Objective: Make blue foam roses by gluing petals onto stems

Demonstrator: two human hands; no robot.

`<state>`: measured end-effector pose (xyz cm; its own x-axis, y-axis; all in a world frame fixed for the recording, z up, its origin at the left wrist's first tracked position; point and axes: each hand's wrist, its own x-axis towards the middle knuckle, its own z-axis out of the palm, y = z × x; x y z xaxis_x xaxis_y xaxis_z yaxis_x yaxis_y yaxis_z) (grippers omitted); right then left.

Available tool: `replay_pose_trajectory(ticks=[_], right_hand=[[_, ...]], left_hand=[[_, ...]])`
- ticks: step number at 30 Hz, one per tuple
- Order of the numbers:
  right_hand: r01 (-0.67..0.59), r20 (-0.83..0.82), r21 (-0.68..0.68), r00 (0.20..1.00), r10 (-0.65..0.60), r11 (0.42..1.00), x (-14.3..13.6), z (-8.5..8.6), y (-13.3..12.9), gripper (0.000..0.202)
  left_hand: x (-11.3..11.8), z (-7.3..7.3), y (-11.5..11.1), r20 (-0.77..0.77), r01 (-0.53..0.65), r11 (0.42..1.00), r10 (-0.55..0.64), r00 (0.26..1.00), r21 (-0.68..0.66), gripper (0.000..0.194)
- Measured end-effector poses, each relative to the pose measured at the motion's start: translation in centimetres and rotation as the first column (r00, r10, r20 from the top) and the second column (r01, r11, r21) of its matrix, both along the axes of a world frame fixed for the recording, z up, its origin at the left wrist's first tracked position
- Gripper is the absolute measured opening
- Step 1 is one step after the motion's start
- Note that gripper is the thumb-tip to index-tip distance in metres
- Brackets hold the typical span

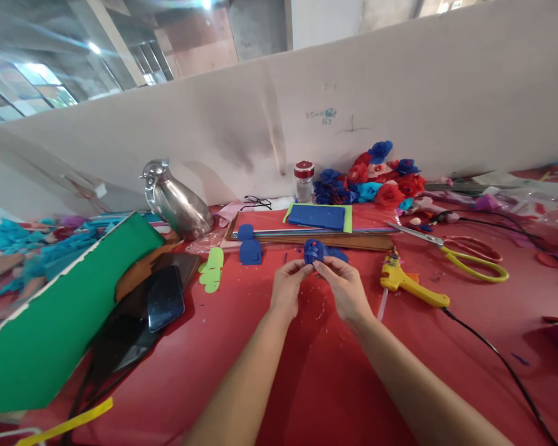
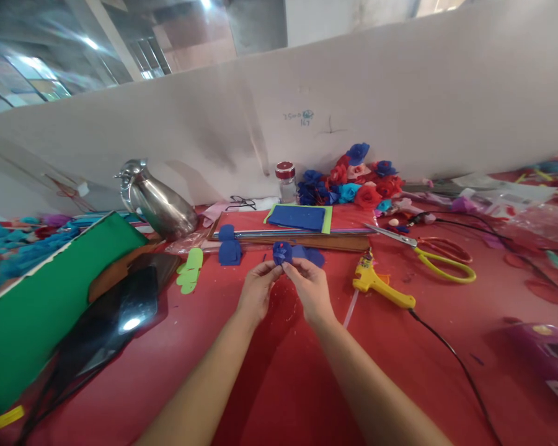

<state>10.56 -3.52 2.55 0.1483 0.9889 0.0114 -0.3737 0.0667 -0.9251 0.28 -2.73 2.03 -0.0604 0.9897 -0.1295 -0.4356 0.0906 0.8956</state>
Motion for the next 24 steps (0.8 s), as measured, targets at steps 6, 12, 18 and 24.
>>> replay_pose_trajectory(ticks=[6,12,18,24], right_hand=[[0.018,-0.01,-0.026,1.0,-0.018,0.999,-0.04,-0.12,0.05,0.019],[-0.007,-0.037,-0.05,0.999,0.006,0.999,-0.01,-0.08,0.01,0.02],[-0.015,-0.095,-0.095,0.995,0.006,0.995,-0.12,-0.24,0.08,0.022],[-0.027,-0.074,-0.105,0.997,0.019,0.994,-0.11,-0.1,0.0,0.025]], left_hand=[[0.18,0.08,-0.11,0.045,-0.004,0.999,0.007,0.999,-0.049,0.025],[0.18,0.55,-0.19,0.039,-0.025,0.998,0.028,0.999,-0.057,0.029],[0.31,0.88,-0.29,0.041,-0.045,0.995,0.049,0.998,-0.092,0.029],[-0.06,0.6,-0.14,0.005,-0.018,0.995,0.019,1.0,-0.103,0.032]])
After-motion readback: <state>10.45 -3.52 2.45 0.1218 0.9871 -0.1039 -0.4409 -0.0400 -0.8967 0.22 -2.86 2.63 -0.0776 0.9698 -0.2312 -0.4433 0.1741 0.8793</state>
